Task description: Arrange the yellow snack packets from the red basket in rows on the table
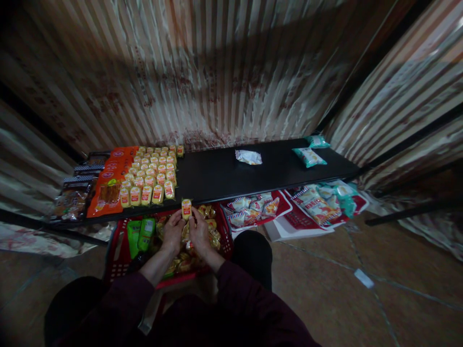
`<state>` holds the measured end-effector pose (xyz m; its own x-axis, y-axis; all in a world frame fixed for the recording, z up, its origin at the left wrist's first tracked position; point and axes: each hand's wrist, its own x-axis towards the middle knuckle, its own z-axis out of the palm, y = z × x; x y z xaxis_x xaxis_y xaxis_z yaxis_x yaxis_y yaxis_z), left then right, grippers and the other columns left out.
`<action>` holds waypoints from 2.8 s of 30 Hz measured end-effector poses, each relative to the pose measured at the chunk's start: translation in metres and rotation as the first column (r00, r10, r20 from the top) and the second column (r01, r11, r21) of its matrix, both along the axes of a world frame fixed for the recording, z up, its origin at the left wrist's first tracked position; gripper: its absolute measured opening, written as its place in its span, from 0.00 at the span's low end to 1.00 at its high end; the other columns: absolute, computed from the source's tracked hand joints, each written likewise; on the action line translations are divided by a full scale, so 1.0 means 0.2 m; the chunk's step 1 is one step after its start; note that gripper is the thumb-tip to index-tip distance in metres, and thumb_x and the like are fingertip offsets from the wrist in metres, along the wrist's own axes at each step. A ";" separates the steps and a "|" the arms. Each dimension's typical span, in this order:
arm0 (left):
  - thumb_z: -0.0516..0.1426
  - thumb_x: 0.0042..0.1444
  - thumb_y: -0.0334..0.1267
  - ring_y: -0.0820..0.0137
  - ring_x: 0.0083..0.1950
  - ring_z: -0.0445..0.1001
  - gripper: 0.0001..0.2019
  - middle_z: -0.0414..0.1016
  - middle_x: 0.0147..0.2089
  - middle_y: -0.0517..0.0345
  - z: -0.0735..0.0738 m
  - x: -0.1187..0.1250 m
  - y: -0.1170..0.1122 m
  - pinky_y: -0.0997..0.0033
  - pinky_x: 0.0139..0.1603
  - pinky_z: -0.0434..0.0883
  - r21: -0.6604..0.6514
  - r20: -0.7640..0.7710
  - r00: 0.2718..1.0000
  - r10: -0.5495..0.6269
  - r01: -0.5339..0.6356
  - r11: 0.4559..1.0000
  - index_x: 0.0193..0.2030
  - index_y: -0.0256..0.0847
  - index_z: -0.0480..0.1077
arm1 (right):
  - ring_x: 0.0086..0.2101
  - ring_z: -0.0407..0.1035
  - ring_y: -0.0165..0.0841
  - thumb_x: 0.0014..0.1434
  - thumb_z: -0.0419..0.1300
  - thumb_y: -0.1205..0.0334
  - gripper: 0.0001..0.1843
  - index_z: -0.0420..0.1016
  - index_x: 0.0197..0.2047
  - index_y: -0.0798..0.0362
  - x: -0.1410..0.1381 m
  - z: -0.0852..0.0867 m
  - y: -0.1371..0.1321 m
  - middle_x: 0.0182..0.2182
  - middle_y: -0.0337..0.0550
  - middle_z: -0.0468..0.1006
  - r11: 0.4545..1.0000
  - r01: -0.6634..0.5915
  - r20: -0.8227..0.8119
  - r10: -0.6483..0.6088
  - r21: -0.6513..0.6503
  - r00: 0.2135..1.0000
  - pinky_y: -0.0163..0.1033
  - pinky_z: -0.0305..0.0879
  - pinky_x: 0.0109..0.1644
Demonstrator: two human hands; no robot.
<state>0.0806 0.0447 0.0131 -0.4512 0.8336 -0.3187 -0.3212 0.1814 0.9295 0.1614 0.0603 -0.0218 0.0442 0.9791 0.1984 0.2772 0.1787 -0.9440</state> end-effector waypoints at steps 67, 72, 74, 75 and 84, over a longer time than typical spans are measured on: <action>0.52 0.46 0.25 0.72 0.38 0.72 0.13 0.75 0.35 0.57 0.01 -0.05 0.60 0.72 0.44 0.69 0.010 -0.221 0.974 -0.044 0.048 0.999 0.37 0.38 0.71 | 0.44 0.73 0.38 0.60 0.51 0.58 0.21 0.71 0.54 0.55 -0.11 0.02 0.59 0.47 0.50 0.78 0.999 0.022 0.027 -0.021 -0.047 0.999 0.43 0.66 0.53; 0.52 0.48 0.27 0.71 0.38 0.72 0.11 0.75 0.36 0.56 0.04 -0.05 0.64 0.72 0.42 0.68 -0.012 -0.250 0.966 -0.062 0.061 0.998 0.37 0.38 0.71 | 0.44 0.73 0.38 0.59 0.52 0.59 0.20 0.71 0.53 0.53 -0.13 0.02 0.65 0.46 0.48 0.78 0.999 0.034 0.035 -0.033 -0.039 0.999 0.43 0.67 0.52; 0.52 0.48 0.27 0.71 0.39 0.73 0.11 0.75 0.37 0.56 0.06 -0.05 0.67 0.72 0.44 0.68 -0.024 -0.261 0.964 -0.056 0.051 0.998 0.38 0.39 0.71 | 0.44 0.73 0.37 0.58 0.52 0.60 0.20 0.71 0.52 0.52 -0.13 0.02 0.68 0.46 0.47 0.79 0.999 0.040 0.031 -0.039 -0.025 0.999 0.43 0.67 0.52; 0.52 0.48 0.27 0.71 0.40 0.73 0.12 0.75 0.38 0.55 0.07 -0.05 0.68 0.71 0.44 0.68 -0.033 -0.270 0.962 -0.051 0.044 0.998 0.39 0.39 0.71 | 0.44 0.74 0.37 0.58 0.52 0.60 0.19 0.72 0.52 0.52 -0.14 0.02 0.70 0.46 0.47 0.79 0.999 0.040 0.028 -0.040 -0.017 0.999 0.43 0.67 0.51; 0.52 0.50 0.29 0.70 0.38 0.72 0.08 0.74 0.35 0.55 0.11 -0.07 0.77 0.72 0.42 0.67 -0.035 -0.309 0.951 -0.029 0.019 0.999 0.36 0.39 0.70 | 0.43 0.72 0.37 0.56 0.53 0.62 0.19 0.73 0.51 0.51 -0.17 0.04 0.80 0.45 0.46 0.79 0.998 0.062 0.126 -0.062 0.003 0.990 0.43 0.67 0.51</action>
<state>0.0668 0.1979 0.0355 -0.5119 0.8371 -0.1931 -0.0145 0.2163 0.9762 0.1276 0.2207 -0.0138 0.0792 0.9755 0.2053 0.4042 0.1569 -0.9011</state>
